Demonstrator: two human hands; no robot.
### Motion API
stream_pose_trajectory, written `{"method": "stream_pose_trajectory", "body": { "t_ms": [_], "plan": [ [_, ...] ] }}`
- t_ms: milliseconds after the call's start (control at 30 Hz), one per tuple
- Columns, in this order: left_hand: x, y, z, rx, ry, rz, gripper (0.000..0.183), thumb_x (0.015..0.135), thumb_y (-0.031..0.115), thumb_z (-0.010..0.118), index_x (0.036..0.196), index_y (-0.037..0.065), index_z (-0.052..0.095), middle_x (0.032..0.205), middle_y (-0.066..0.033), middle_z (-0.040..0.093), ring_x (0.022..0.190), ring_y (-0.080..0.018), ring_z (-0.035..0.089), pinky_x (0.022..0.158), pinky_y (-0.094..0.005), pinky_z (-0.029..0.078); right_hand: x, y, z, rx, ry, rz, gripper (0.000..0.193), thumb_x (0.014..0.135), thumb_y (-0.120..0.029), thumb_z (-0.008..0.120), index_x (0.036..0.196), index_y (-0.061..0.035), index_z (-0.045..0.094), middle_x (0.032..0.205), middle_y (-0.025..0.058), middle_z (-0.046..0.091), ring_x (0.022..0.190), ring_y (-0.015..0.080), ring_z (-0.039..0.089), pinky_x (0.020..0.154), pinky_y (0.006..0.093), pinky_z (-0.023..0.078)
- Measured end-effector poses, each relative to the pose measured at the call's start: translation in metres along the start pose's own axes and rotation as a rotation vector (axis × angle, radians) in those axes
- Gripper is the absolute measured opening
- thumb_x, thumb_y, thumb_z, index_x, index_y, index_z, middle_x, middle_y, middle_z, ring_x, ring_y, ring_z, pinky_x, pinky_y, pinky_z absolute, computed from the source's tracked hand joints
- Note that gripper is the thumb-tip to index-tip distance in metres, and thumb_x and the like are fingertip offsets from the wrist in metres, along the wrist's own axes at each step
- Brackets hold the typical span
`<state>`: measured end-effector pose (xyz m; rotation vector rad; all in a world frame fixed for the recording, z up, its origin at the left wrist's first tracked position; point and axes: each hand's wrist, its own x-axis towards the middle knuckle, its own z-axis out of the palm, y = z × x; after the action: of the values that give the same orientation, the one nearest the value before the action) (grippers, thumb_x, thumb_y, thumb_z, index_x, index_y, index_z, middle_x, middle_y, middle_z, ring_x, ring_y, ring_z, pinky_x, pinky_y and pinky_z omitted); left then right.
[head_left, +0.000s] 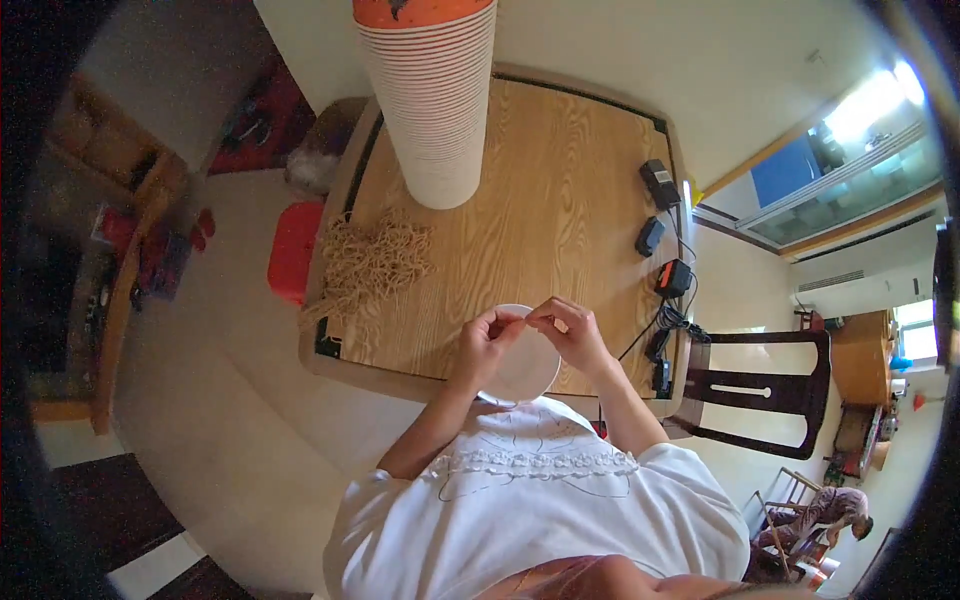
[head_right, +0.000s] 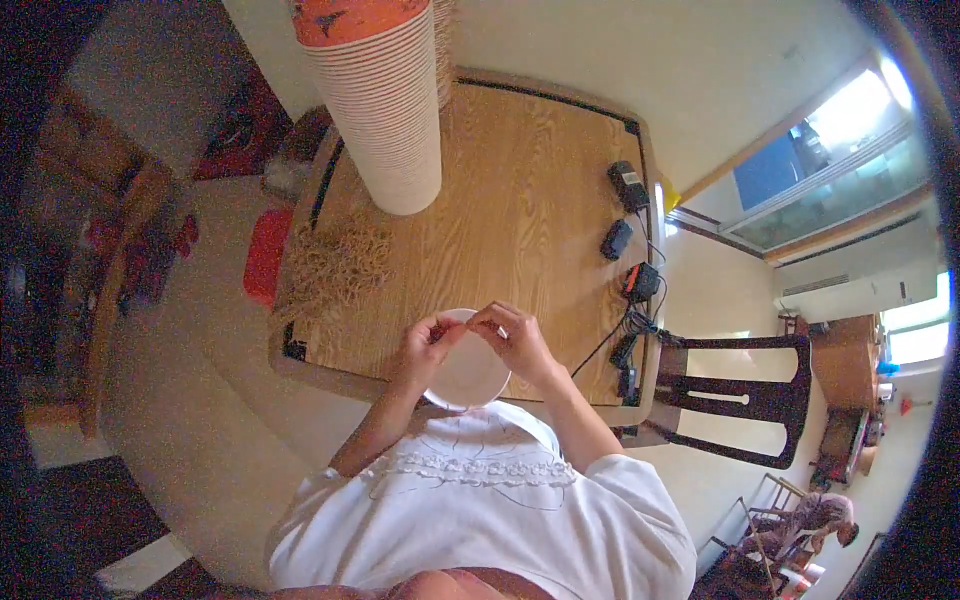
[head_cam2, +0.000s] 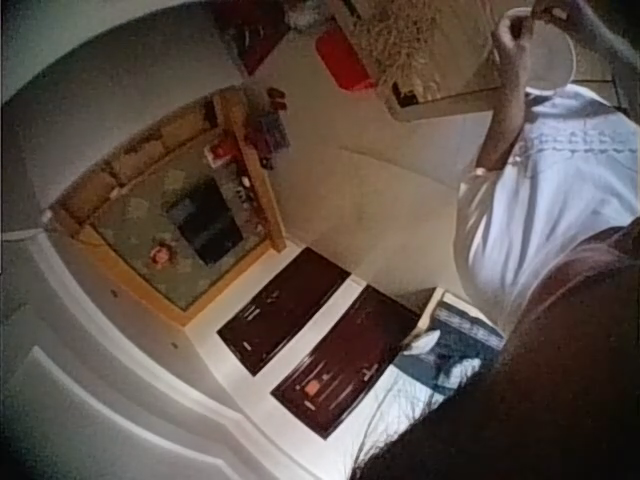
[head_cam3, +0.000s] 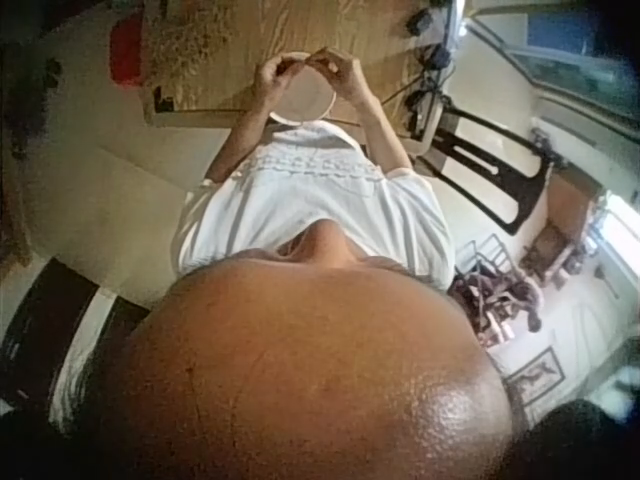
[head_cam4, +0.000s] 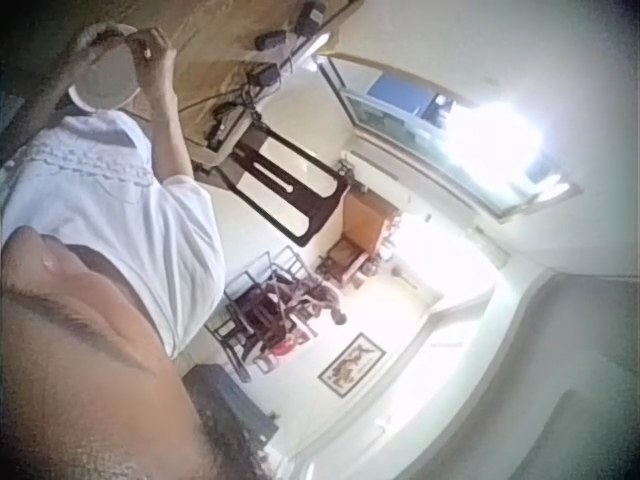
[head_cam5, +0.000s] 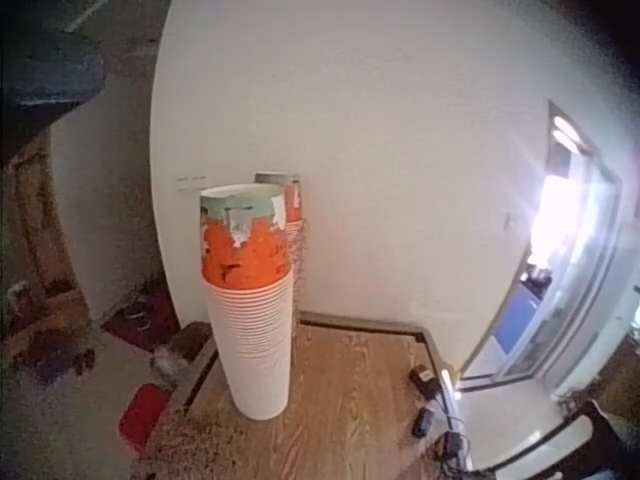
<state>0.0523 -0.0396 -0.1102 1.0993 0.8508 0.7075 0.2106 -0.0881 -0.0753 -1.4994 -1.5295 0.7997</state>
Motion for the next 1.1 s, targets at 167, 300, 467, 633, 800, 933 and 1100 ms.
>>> {"method": "stream_pose_trajectory", "body": {
  "t_ms": [167,300,467,633,800,933,1100],
  "plan": [
    [-0.002,0.004,0.005,0.125,0.058,0.069,0.009,0.080,0.009,0.065,0.085,0.005,0.058,0.070,0.0034,0.057,0.066,-0.0045,0.052,0.060,-0.0221,0.044,-0.001,0.007,0.005,-0.032,-0.003,0.012,0.005,0.082,-0.005,0.057,0.083,-0.0013,0.060,0.078,0.0119,0.058,0.072,0.0268,0.058,0.064,0.0333,0.047],
    [-0.004,0.002,0.012,0.235,0.121,0.243,0.008,0.079,0.006,0.064,0.084,0.004,0.059,0.068,0.0005,0.056,0.063,-0.0080,0.054,0.058,-0.0242,0.044,-0.001,0.015,0.010,-0.019,0.033,-0.042,0.009,0.085,-0.008,0.053,0.082,-0.0010,0.058,0.076,0.0133,0.056,0.071,0.0311,0.057,0.064,0.0353,0.046],
    [0.000,-0.007,0.012,0.375,0.161,0.410,0.007,0.079,0.006,0.064,0.083,0.002,0.060,0.073,-0.0046,0.060,0.066,-0.0118,0.058,0.061,-0.0248,0.046,-0.004,0.015,0.008,-0.145,-0.030,0.107,0.012,0.086,-0.012,0.052,0.085,-0.0011,0.057,0.076,0.0135,0.056,0.069,0.0297,0.056,0.063,0.0344,0.046],
    [0.007,-0.022,0.005,-0.072,0.089,0.090,0.009,0.081,0.010,0.063,0.086,0.002,0.063,0.078,-0.0005,0.062,0.070,-0.0074,0.056,0.062,-0.0234,0.046,-0.002,0.021,0.000,0.131,0.048,0.066,0.017,0.082,-0.011,0.061,0.096,-0.0015,0.059,0.085,0.0073,0.062,0.074,0.0158,0.057,0.067,0.0309,0.047],
    [0.006,-0.004,0.002,-0.139,-0.029,-0.066,0.016,0.080,0.019,0.065,0.087,0.005,0.063,0.072,0.0041,0.057,0.059,-0.0028,0.046,0.052,-0.0193,0.036,-0.001,0.017,-0.003,0.112,-0.005,-0.041,0.017,0.078,-0.007,0.064,0.094,-0.0020,0.060,0.086,0.0084,0.062,0.079,0.0202,0.059,0.070,0.0319,0.047],
    [0.007,-0.008,0.001,-0.141,-0.042,-0.132,0.017,0.079,0.023,0.067,0.086,0.008,0.063,0.069,0.0060,0.055,0.054,-0.0023,0.043,0.047,-0.0179,0.033,0.001,0.021,-0.002,-0.017,-0.010,-0.075,0.012,0.078,-0.008,0.063,0.088,-0.0022,0.059,0.085,0.0105,0.060,0.080,0.0279,0.059,0.071,0.0350,0.046],
    [0.009,-0.018,0.007,0.117,0.089,0.198,0.010,0.079,0.010,0.065,0.084,0.003,0.062,0.074,-0.0016,0.060,0.064,-0.0082,0.054,0.056,-0.0233,0.044,0.002,0.029,0.006,-0.163,0.008,-0.079,0.008,0.082,-0.009,0.057,0.086,-0.0018,0.057,0.082,0.0123,0.058,0.077,0.0323,0.055,0.069,0.0379,0.045]
  ]
}}
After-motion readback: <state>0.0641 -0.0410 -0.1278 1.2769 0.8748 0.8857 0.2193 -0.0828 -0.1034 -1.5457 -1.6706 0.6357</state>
